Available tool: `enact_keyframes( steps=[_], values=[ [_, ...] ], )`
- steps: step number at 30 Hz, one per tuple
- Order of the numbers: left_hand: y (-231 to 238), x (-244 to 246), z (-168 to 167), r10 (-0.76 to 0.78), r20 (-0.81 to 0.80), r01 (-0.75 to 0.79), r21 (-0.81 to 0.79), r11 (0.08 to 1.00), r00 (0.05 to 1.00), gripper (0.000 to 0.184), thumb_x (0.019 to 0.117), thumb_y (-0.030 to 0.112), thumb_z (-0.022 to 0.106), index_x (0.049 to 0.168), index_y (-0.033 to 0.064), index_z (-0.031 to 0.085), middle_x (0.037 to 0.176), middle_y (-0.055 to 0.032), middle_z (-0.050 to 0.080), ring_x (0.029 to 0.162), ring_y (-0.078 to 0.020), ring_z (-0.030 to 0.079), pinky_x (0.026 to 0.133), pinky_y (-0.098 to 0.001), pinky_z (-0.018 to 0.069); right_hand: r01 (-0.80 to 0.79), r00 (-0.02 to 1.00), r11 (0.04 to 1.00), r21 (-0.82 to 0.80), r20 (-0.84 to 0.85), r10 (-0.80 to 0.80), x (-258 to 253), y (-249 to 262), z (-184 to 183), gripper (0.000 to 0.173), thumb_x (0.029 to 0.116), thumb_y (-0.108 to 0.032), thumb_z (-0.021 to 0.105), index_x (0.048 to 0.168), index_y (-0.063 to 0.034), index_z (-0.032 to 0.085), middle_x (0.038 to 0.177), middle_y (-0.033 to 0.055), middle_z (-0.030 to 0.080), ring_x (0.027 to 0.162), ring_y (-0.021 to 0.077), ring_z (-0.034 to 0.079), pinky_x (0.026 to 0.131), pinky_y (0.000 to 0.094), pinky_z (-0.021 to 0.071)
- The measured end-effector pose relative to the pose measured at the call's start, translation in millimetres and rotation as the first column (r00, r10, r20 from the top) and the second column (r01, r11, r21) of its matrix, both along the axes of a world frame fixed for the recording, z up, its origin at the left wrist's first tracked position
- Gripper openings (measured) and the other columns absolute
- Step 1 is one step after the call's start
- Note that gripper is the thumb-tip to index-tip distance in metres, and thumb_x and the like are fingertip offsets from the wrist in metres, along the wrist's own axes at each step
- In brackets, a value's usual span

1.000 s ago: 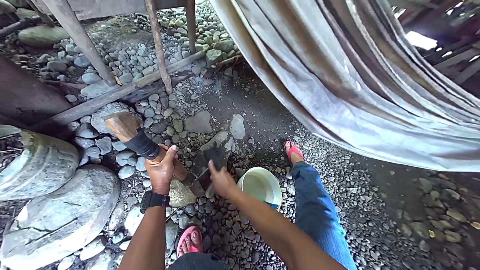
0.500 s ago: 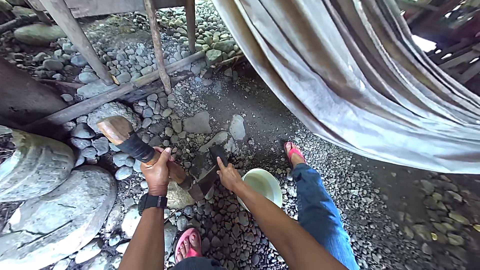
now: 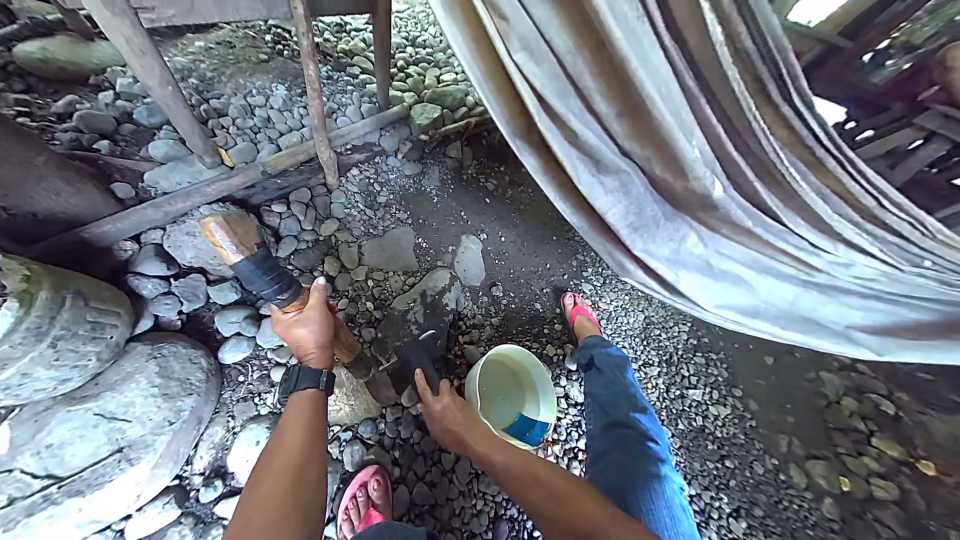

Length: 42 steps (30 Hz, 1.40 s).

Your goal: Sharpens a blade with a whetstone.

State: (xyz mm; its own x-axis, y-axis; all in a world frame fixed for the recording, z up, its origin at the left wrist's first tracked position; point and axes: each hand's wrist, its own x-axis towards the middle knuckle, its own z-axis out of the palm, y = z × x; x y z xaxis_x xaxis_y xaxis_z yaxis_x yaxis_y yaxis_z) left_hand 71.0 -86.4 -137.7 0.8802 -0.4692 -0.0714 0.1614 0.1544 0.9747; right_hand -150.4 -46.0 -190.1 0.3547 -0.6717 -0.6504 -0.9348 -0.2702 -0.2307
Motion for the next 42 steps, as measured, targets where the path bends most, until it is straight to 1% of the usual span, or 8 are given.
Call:
enact_keyframes(
  steps=[6, 11, 16, 22, 27, 33, 38, 42],
  values=[
    [2.8, 2.0, -6.5, -0.016, 0.002, 0.016, -0.062, 0.998, 1.000, 0.016, 0.0908, -0.004, 0.067, 0.097, 0.0027, 0.053, 0.058, 0.0025, 0.060, 0.044, -0.0072, 0.060, 0.046, -0.0243, 0.0562, 0.216, 0.973, 0.973, -0.081, -0.063, -0.222, 14.3, -69.1, 9.9, 0.063, 0.1134, -0.030, 0.032, 0.167, -0.0134, 0.003, 0.147, 0.0344, 0.047, 0.125, 0.0456, 0.059, 0.105, 0.0519, 0.0488],
    [-0.1, 0.2, -2.8, -0.011, -0.016, 0.010, -0.048, 0.999, 1.000, 0.016, 0.0906, -0.004, 0.066, 0.098, 0.0012, 0.054, 0.060, 0.0036, 0.059, 0.045, -0.0050, 0.059, 0.047, -0.0225, 0.0559, 0.005, 1.000, 1.000, -0.022, -0.013, -0.005, -7.1, -7.5, -3.9, 0.065, 0.1119, -0.029, 0.040, 0.167, -0.0189, 0.007, 0.151, 0.0413, 0.035, 0.124, 0.0548, 0.056, 0.102, 0.0587, 0.0499],
    [9.9, 3.5, -11.6, 0.001, -0.017, -0.002, -0.099, 0.995, 1.000, 0.013, 0.0914, -0.005, 0.064, 0.095, 0.0029, 0.054, 0.058, 0.0033, 0.060, 0.044, -0.0067, 0.060, 0.046, -0.0234, 0.0560, 0.201, 0.978, 0.976, -0.087, -0.039, -0.205, 8.3, -74.8, 9.3, 0.062, 0.1135, -0.030, 0.032, 0.167, -0.0136, 0.004, 0.144, 0.0338, 0.050, 0.126, 0.0451, 0.059, 0.107, 0.0514, 0.0471],
    [5.6, 4.8, -10.7, -0.008, -0.032, 0.005, -0.086, 0.996, 0.999, 0.014, 0.0912, -0.006, 0.064, 0.097, 0.0011, 0.054, 0.058, 0.0038, 0.059, 0.045, -0.0053, 0.059, 0.047, -0.0226, 0.0564, -0.025, 0.999, 0.999, -0.025, -0.027, 0.025, -20.1, -19.2, -9.5, 0.064, 0.1124, -0.029, 0.039, 0.168, -0.0198, 0.007, 0.152, 0.0412, 0.033, 0.126, 0.0555, 0.054, 0.103, 0.0585, 0.0488],
    [9.2, 4.1, -11.2, -0.019, -0.016, 0.018, -0.114, 0.993, 1.000, 0.013, 0.0913, -0.006, 0.063, 0.096, 0.0030, 0.054, 0.058, 0.0036, 0.060, 0.045, -0.0065, 0.060, 0.047, -0.0237, 0.0571, 0.180, 0.981, 0.981, -0.068, -0.060, -0.184, 13.9, -76.2, 12.9, 0.063, 0.1136, -0.030, 0.032, 0.167, -0.0160, 0.001, 0.149, 0.0343, 0.044, 0.125, 0.0457, 0.059, 0.105, 0.0511, 0.0483],
    [8.8, -0.9, -4.7, -0.031, -0.012, 0.030, -0.059, 0.998, 0.999, 0.015, 0.0904, -0.004, 0.066, 0.098, 0.0014, 0.055, 0.061, 0.0038, 0.060, 0.047, -0.0051, 0.061, 0.049, -0.0227, 0.0569, -0.051, 0.998, 0.997, -0.050, -0.039, 0.049, -4.8, -16.1, -4.1, 0.065, 0.1115, -0.024, 0.041, 0.167, -0.0187, 0.008, 0.150, 0.0420, 0.035, 0.124, 0.0561, 0.055, 0.101, 0.0593, 0.0497],
    [13.6, -6.1, 0.3, -0.044, 0.016, 0.045, -0.061, 0.997, 0.999, 0.016, 0.0892, -0.002, 0.067, 0.099, 0.0031, 0.055, 0.061, 0.0046, 0.060, 0.047, -0.0050, 0.060, 0.048, -0.0226, 0.0563, 0.170, 0.980, 0.983, -0.067, -0.094, -0.175, 21.6, -71.3, 13.0, 0.063, 0.1137, -0.029, 0.031, 0.167, -0.0146, 0.000, 0.149, 0.0343, 0.044, 0.127, 0.0456, 0.058, 0.106, 0.0507, 0.0480],
    [12.1, -7.6, 3.9, -0.053, 0.019, 0.053, -0.006, 0.999, 0.998, 0.017, 0.0904, -0.001, 0.068, 0.103, -0.0011, 0.056, 0.065, 0.0030, 0.061, 0.048, -0.0038, 0.060, 0.050, -0.0215, 0.0566, -0.012, 1.000, 1.000, -0.026, -0.026, 0.012, 5.0, -11.1, 2.2, 0.066, 0.1112, -0.024, 0.040, 0.167, -0.0166, 0.006, 0.149, 0.0413, 0.037, 0.121, 0.0544, 0.058, 0.100, 0.0592, 0.0513]
  ],
)
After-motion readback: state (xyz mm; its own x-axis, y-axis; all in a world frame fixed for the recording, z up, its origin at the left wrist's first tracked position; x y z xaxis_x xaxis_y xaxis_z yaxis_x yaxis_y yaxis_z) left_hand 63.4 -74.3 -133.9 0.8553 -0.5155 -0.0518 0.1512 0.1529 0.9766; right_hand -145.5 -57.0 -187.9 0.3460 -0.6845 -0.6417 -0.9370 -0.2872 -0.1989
